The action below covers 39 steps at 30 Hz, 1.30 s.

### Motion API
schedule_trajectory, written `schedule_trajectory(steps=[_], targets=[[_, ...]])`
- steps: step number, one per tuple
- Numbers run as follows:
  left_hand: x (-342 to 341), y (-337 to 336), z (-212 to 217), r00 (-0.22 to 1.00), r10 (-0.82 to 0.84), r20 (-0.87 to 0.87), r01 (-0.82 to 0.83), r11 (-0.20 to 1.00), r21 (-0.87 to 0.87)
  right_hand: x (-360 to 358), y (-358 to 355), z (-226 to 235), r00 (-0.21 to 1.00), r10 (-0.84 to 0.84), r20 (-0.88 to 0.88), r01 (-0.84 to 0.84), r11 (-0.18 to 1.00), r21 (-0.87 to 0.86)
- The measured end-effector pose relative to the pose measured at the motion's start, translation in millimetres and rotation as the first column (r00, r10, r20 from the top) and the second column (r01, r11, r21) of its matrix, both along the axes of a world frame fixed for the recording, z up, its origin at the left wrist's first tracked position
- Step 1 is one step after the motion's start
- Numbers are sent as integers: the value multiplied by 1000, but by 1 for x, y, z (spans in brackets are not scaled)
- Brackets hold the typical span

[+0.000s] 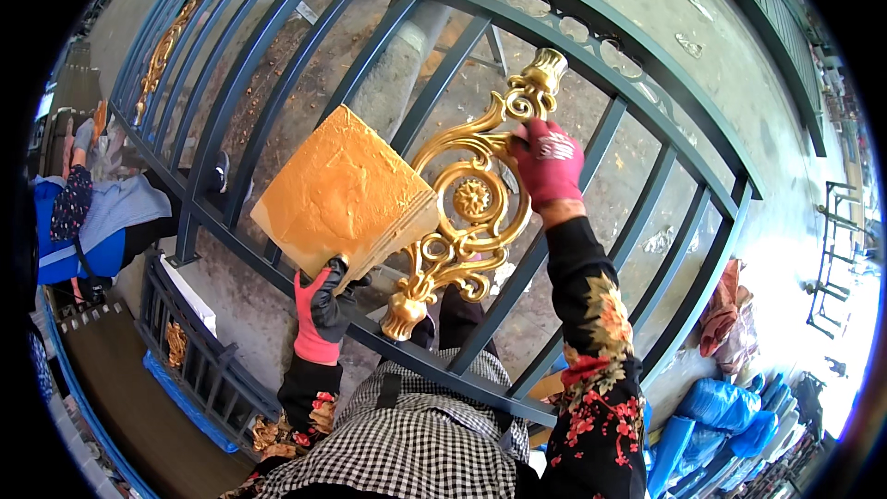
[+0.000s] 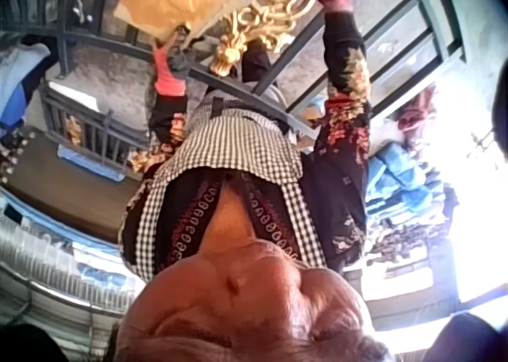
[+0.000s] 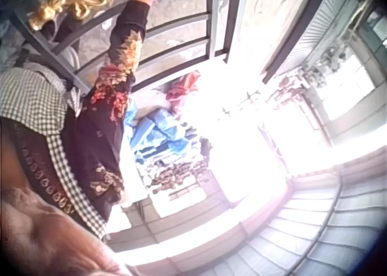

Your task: The person applies gold leaf to an ornate metal gate using a sponge. They repeatedly dab the sponge onto the gold leaf pad and press it onto the gate's decorative elements, covering the surface with gold.

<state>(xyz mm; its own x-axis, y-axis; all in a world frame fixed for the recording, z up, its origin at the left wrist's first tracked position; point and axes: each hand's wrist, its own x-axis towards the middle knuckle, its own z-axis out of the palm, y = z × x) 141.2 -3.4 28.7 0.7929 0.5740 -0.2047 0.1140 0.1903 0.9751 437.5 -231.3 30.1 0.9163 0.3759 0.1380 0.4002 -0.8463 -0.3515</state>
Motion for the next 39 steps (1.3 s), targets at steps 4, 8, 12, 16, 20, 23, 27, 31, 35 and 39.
schedule_trajectory(steps=[4, 8, 12, 16, 20, 23, 27, 31, 35, 39], targets=[[-9, 4, -12, 997, 78, -26, -81, 986, -144, -3, -9, 0, 988, -151, -34, 150, 988, -32], [-16, 9, -18, 995, 26, -100, -8, 984, 179, -5, 27, 0, 1000, -4, 5, 4, 1000, 9], [-3, 0, -5, 997, 77, 32, -65, 956, -287, 1, 51, 0, 979, 185, 89, -180, 982, -62], [7, 0, 16, 990, 91, 107, -9, 800, -600, 12, 14, 9, 997, 58, -40, -61, 996, -69], [6, -3, 10, 989, 120, 80, -55, 826, -561, 11, 45, 3, 945, 320, 71, -317, 947, -55], [9, -3, 19, 991, 118, 62, -63, 821, -568, 20, 45, 1, 862, 470, 188, -461, 883, -89], [13, -1, 27, 985, 89, 149, 19, 796, -605, 27, 20, 8, 881, 463, 95, -456, 886, -88], [5, -1, 11, 994, 107, 13, -83, 836, -542, 16, 28, 7, 831, 534, 157, -524, 845, -107], [9, -4, 6, 997, -68, -30, 69, 997, 36, 35, 8, 19, 918, 391, 60, -370, 902, -224], [19, -5, 19, 995, -41, -94, 20, 977, -213, 22, 6, 50, 964, 247, 97, -257, 959, 116]])
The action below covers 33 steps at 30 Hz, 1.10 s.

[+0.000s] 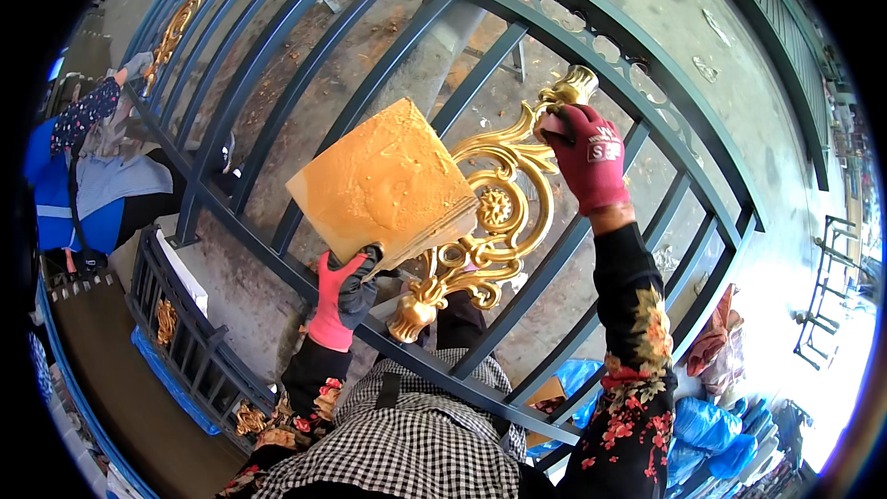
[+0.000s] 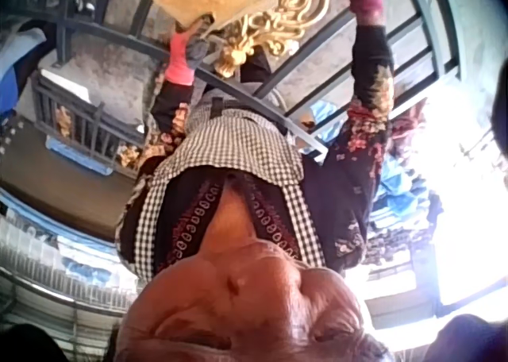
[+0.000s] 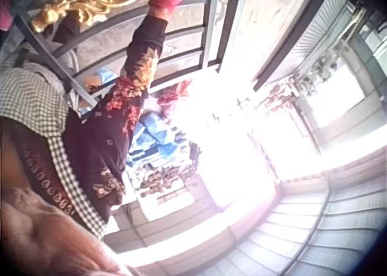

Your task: The person applies gold leaf to an ornate metal gate using a sponge. They repeatedly dab the sponge onto the gold leaf pad and press it onto the gate's decorative elements, covering the surface with gold.

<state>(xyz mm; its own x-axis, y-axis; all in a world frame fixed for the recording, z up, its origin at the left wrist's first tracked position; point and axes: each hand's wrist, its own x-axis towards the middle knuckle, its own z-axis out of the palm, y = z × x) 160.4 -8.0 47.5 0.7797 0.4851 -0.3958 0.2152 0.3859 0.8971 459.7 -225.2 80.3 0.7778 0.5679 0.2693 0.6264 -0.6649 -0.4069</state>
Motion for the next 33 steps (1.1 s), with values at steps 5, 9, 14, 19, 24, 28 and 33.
schedule_trajectory(steps=[5, 9, 14, 19, 24, 28, 33], targets=[[22, -11, 14, 998, 55, -19, -56, 994, -90, -51, 33, 35, 964, 219, -149, -159, 929, 334], [27, -20, 1, 996, -37, -82, 41, 998, 44, -68, 61, 33, 940, 308, -146, -225, 882, 414], [35, -25, -5, 987, -85, 137, 95, 993, -67, -99, 63, 32, 913, 407, -7, -399, 898, 185], [37, -25, -8, 977, -167, 131, 166, 986, 20, -89, 47, 31, 914, 403, -46, -395, 911, 121], [46, -26, -4, 988, -32, 153, 71, 964, -255, -76, 35, 35, 964, 265, -10, -262, 959, 107], [49, -22, -5, 959, -252, 126, 178, 888, 423, -53, 24, 30, 964, 232, -130, -147, 872, 467], [47, -19, -17, 988, -95, 124, 53, 950, 306, 18, 4, 4, 999, -13, -53, 17, 996, 88]])
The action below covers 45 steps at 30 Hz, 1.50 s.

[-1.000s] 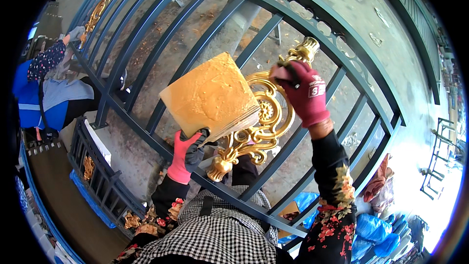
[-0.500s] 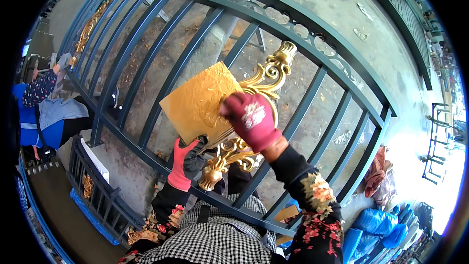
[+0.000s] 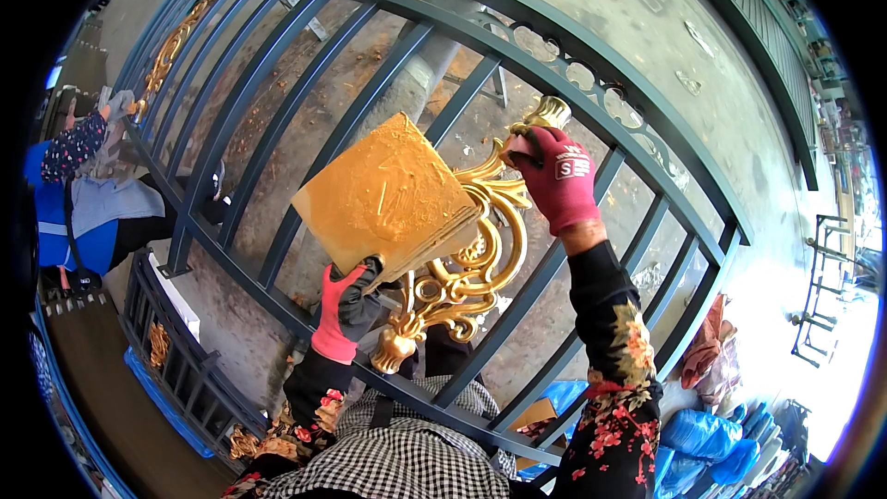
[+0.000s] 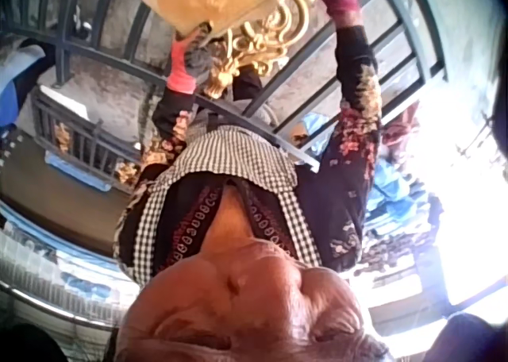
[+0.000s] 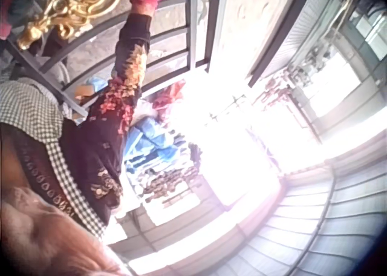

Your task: The person applies gold leaf to an ornate metal gate using a sponge. They repeatedly dab the sponge onto the gold leaf pad and press it onto the gate's decorative elements, covering the surface with gold.

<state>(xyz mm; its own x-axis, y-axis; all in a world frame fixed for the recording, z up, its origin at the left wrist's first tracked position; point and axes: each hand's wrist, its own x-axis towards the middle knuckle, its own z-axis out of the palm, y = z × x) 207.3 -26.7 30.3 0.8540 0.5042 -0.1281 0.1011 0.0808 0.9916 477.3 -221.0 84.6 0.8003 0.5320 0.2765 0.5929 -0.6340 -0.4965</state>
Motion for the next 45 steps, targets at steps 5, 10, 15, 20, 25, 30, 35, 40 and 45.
schedule_trajectory(steps=[5, 10, 15, 20, 25, 30, 35, 40, 45], targets=[[-6, 12, -8, 996, 92, -5, -92, 985, -148, 31, 26, -51, 953, 184, 240, -103, 944, -312], [-13, 21, -10, 1000, 26, -1, -25, 984, 178, 48, 42, -34, 964, 240, 118, -198, 936, -291], [-15, 23, -16, 989, 145, 7, -145, 988, 54, 45, 57, -28, 915, 403, -28, -317, 675, -666], [-12, 24, 1, 970, 239, -33, -237, 922, -307, 48, 73, -8, 869, 466, -169, -453, 609, -652], [-23, 25, -19, 978, 199, -64, -188, 971, 149, 78, 73, -17, 971, 240, -12, -147, 555, -819], [-13, 27, 6, 966, 234, -109, -253, 942, -219, 72, 34, -10, 974, 192, -122, -226, 757, -613], [-12, 29, 7, 979, 187, -82, -191, 981, -42, 57, 10, -6, 989, 101, 104, -19, 801, -598], [-14, 33, -7, 998, 34, 57, -55, 892, 449, 52, 29, -20, 918, 338, 206, -180, 820, -544], [-6, 25, 19, 980, 198, -12, -192, 929, -317, 40, -11, -34, 927, 212, 309, -30, 864, -503]])
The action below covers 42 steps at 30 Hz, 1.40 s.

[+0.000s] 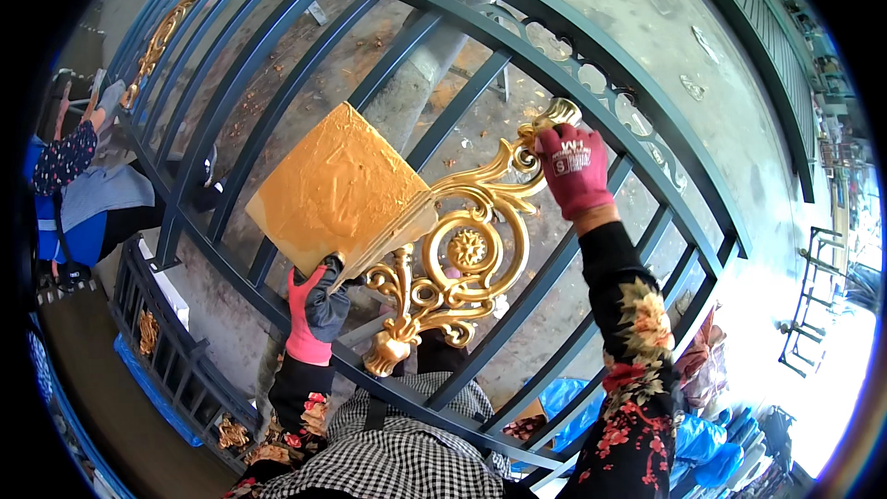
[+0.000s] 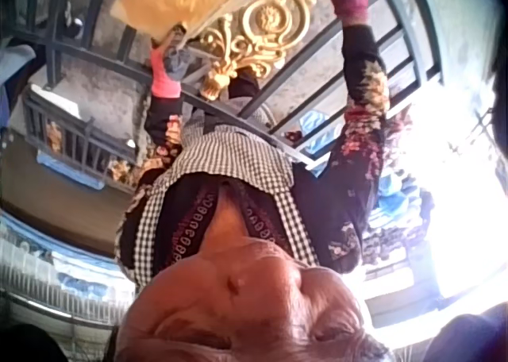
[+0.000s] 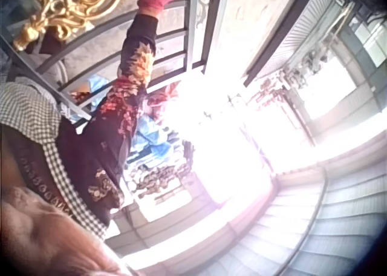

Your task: The person applies gold leaf to an ornate metal gate using a sponge. They repeatedly dab the sponge onto the gold leaf pad and press it onto the gate's decorative elements, covering the surface with gold.

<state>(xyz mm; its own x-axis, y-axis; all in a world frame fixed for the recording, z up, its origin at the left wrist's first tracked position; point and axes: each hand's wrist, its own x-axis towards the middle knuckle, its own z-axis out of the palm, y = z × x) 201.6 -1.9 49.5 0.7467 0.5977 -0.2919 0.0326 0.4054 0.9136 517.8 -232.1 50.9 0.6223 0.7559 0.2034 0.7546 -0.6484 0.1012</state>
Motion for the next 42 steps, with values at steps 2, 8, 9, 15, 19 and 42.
schedule_trajectory(steps=[2, 8, 9, 15, 19, 42], targets=[[0, 2, 4, 998, 33, 49, -22, 979, -204, -16, -12, -13, 979, -151, -140, 168, 979, 119], [-12, 6, -14, 997, -28, -76, 35, 995, 89, -43, -5, -14, 957, -214, -196, 242, 961, 131], [-15, 6, -26, 995, -64, -72, 80, 964, 255, -34, -4, -16, 971, -188, -147, 209, 966, 149], [-22, 5, -33, 984, -109, -140, 168, 820, 548, -40, -9, -28, 966, -257, -39, 259, 943, 209], [-15, 6, -19, 977, -167, -132, 207, 615, 761, -55, 4, -22, 966, -218, -140, 246, 942, 229], [-12, 5, -19, 981, -161, -113, 194, 718, 668, -34, -3, -11, 948, -286, -138, 306, 940, 152]])
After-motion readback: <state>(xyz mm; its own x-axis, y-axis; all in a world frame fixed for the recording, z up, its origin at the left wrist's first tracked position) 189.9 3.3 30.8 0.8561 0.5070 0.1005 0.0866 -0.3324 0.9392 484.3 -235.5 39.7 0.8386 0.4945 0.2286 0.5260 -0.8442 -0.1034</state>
